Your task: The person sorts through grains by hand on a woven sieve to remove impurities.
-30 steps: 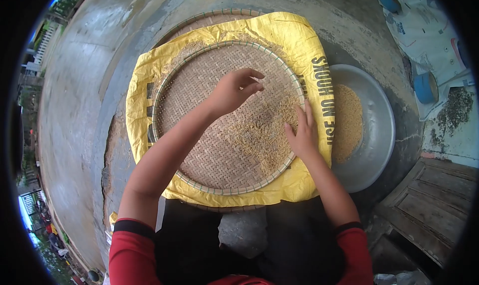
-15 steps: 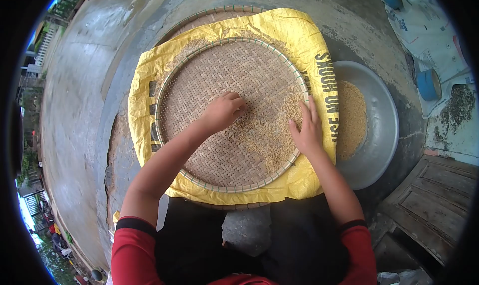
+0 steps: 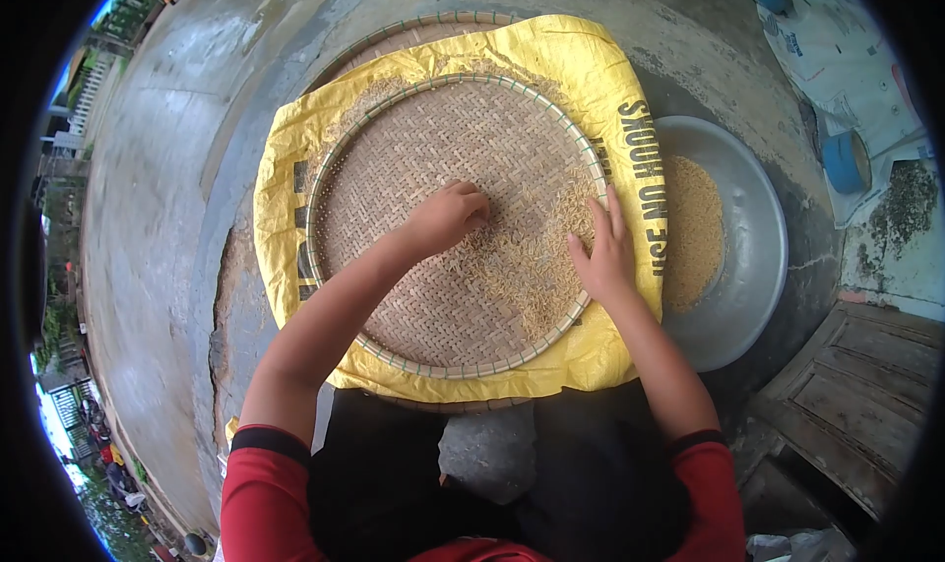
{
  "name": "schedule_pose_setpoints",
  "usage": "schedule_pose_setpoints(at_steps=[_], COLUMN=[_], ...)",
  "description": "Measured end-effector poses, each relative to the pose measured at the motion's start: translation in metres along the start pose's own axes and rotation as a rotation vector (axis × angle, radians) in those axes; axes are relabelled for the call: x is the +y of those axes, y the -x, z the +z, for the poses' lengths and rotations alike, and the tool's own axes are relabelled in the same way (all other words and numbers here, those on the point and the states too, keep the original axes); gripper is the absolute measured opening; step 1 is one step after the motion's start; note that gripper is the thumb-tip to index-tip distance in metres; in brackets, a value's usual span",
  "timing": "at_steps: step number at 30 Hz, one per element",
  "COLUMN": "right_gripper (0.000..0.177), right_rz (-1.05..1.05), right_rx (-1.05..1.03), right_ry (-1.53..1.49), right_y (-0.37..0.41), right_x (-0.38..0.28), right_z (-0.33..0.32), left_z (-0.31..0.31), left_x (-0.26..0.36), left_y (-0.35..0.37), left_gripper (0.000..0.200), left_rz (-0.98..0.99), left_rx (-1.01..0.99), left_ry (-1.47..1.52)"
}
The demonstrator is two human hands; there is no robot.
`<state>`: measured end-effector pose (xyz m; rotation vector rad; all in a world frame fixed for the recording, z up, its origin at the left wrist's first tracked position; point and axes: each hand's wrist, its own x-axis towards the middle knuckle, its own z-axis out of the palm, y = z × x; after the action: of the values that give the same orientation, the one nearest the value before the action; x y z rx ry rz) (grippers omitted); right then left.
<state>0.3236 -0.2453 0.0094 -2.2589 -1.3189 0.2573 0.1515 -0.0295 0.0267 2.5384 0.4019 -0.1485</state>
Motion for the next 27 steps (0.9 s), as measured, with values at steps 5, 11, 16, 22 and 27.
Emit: schedule_pose_setpoints(at_steps=[5, 11, 16, 22, 27], right_gripper=[0.058, 0.057, 0.056, 0.056, 0.056], right_rz=[-0.002, -0.012, -0.010, 0.032, -0.001], right_rx=[0.002, 0.013, 0.019, -0.035, 0.007], right_ry=[-0.017, -0.011, -0.022, 0.007, -0.012], right_y=[0.000, 0.000, 0.001, 0.000, 0.000], right_x=[-0.001, 0.000, 0.000, -0.003, -0.002], right_z=[-0.001, 0.000, 0.001, -0.003, 0.000], left_z=[0.002, -0.006, -0.004, -0.015, -0.043], left_x=[-0.004, 0.008, 0.008, 0.015, 0.057], left_y=[-0.002, 0.000, -0.004, -0.007, -0.033], left_gripper=[0.013, 0.010, 0.012, 0.008, 0.028], left_rz=[0.018, -0.001, 0.015, -0.073, -0.038], left_rx=[-0.012, -0.041, -0.057, 0.037, -0.075], left_ry=[-0.009, -0.045, -0.118, 0.108, 1.074])
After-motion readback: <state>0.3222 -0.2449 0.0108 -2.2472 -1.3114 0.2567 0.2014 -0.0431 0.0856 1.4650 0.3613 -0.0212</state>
